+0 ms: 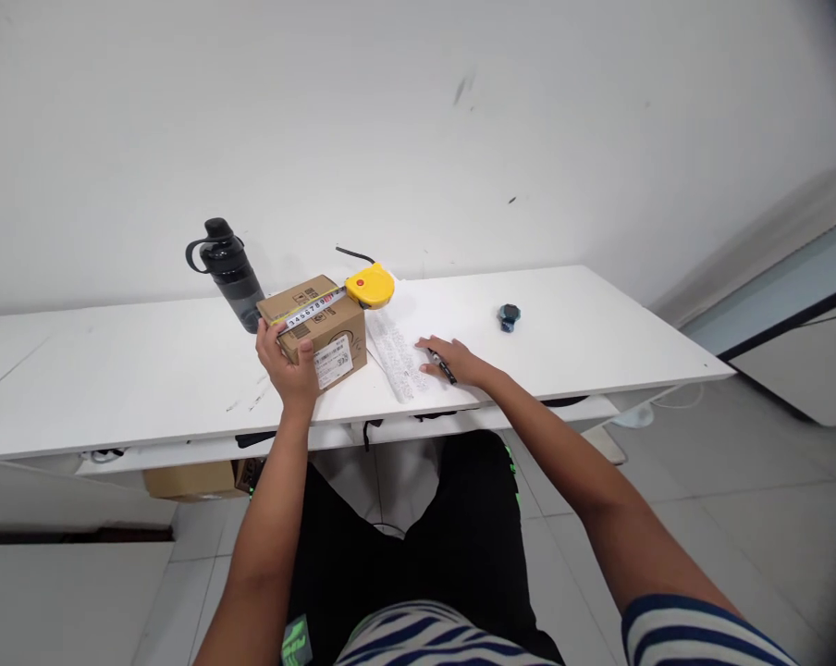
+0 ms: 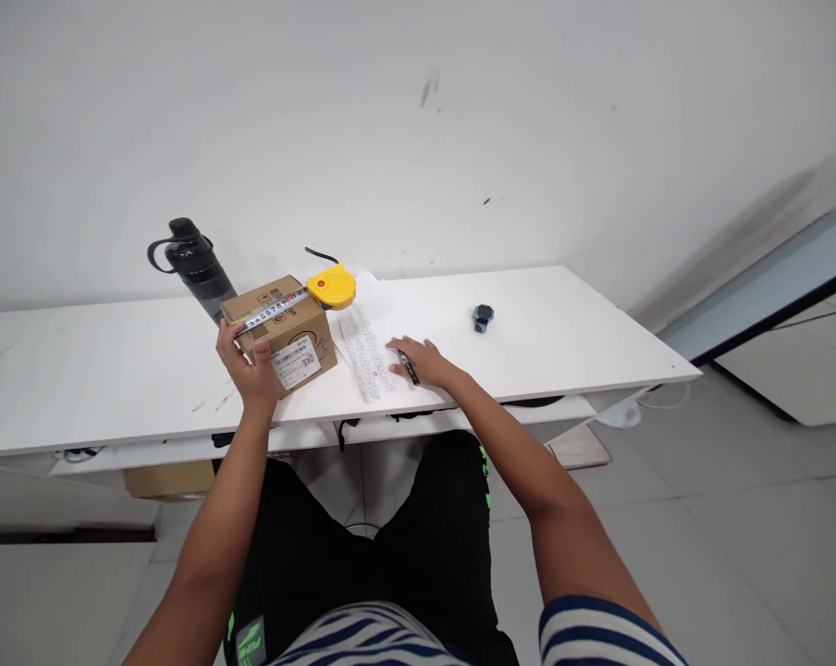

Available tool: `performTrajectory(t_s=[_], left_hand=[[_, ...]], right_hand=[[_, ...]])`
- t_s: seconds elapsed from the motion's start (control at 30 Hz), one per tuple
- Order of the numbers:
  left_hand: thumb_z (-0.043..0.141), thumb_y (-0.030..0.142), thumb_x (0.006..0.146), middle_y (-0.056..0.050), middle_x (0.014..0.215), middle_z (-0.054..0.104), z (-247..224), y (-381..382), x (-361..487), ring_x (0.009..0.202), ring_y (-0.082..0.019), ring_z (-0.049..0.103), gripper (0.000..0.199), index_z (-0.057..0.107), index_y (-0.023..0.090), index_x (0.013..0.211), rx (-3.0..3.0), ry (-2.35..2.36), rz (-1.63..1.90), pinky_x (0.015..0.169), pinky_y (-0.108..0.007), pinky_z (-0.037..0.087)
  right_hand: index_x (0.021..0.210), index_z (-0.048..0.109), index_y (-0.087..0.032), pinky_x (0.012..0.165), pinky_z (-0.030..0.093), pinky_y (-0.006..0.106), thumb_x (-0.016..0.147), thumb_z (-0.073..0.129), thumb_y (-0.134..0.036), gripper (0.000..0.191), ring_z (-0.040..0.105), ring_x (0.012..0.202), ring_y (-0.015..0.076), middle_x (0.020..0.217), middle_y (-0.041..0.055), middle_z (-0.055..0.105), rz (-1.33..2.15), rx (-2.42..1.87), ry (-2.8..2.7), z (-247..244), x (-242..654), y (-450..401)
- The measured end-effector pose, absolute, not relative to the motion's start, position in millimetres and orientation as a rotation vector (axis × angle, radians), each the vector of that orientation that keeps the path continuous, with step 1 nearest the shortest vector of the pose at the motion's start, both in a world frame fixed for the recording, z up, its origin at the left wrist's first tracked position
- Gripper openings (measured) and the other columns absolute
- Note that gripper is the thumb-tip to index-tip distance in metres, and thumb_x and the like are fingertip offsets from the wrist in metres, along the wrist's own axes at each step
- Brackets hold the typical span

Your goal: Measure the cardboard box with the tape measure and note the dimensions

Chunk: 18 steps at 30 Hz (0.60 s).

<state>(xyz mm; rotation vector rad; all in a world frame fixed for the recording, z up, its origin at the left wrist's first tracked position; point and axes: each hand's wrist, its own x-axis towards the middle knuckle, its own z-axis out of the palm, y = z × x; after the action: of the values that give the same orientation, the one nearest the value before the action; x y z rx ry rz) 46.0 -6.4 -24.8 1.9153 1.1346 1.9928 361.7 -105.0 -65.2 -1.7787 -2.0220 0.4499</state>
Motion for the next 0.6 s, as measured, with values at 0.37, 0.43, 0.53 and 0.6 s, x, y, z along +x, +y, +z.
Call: performTrajectory(t_s=[0.37, 0.43, 0.53, 0.6], left_hand=[[0.048, 0.064, 0.088, -0.015, 0.143, 0.045, -26, -5, 46, 0.142, -0.026, 0.034, 0.055, 0.051, 0.023, 0.124, 1.935, 1.153, 1.987, 0.115, -0.043, 0.028], [0.048, 0.063, 0.089, -0.015, 0.142, 0.046, -26, -5, 46, 0.142, -0.026, 0.034, 0.054, 0.051, 0.023, 0.124, 1.943, 1.143, 1.992, 0.115, -0.043, 0.028], [0.048, 0.062, 0.089, -0.015, 0.141, 0.047, -26, -4, 46, 0.142, -0.026, 0.035, 0.053, 0.052, 0.022, 0.124, 1.955, 1.134, 1.999, 0.115, -0.043, 0.028], [0.048, 0.062, 0.089, -0.015, 0.140, 0.047, -26, -4, 47, 0.141, -0.026, 0.035, 0.053, 0.052, 0.022, 0.124, 1.958, 1.131, 2.006, 0.115, -0.043, 0.028]], right_hand=[[0.140, 0.046, -0.028, 0.117, 0.017, 0.062, 0.092, 0.047, -0.055, 0.054, 0.032, 0.145, 0.0313, 0.150, 0.0075, 0.047, 0.345, -1.775, -1.920, -75, 353, -105], [0.137, 0.048, -0.029, 0.116, 0.023, 0.060, 0.091, 0.048, -0.057, 0.054, 0.041, 0.139, 0.0317, 0.147, 0.0074, 0.051, 0.281, -1.767, -1.824, -69, 360, -103], [0.135, 0.052, -0.026, 0.104, 0.042, 0.053, 0.091, 0.046, -0.059, 0.055, 0.059, 0.120, 0.0322, 0.131, 0.0101, 0.063, 0.152, -1.870, -1.500, -60, 382, -99], [0.132, 0.054, -0.024, 0.092, 0.050, 0.048, 0.092, 0.044, -0.059, 0.054, 0.065, 0.105, 0.0322, 0.116, 0.0112, 0.069, 0.148, -1.961, -1.383, -56, 399, -99]])
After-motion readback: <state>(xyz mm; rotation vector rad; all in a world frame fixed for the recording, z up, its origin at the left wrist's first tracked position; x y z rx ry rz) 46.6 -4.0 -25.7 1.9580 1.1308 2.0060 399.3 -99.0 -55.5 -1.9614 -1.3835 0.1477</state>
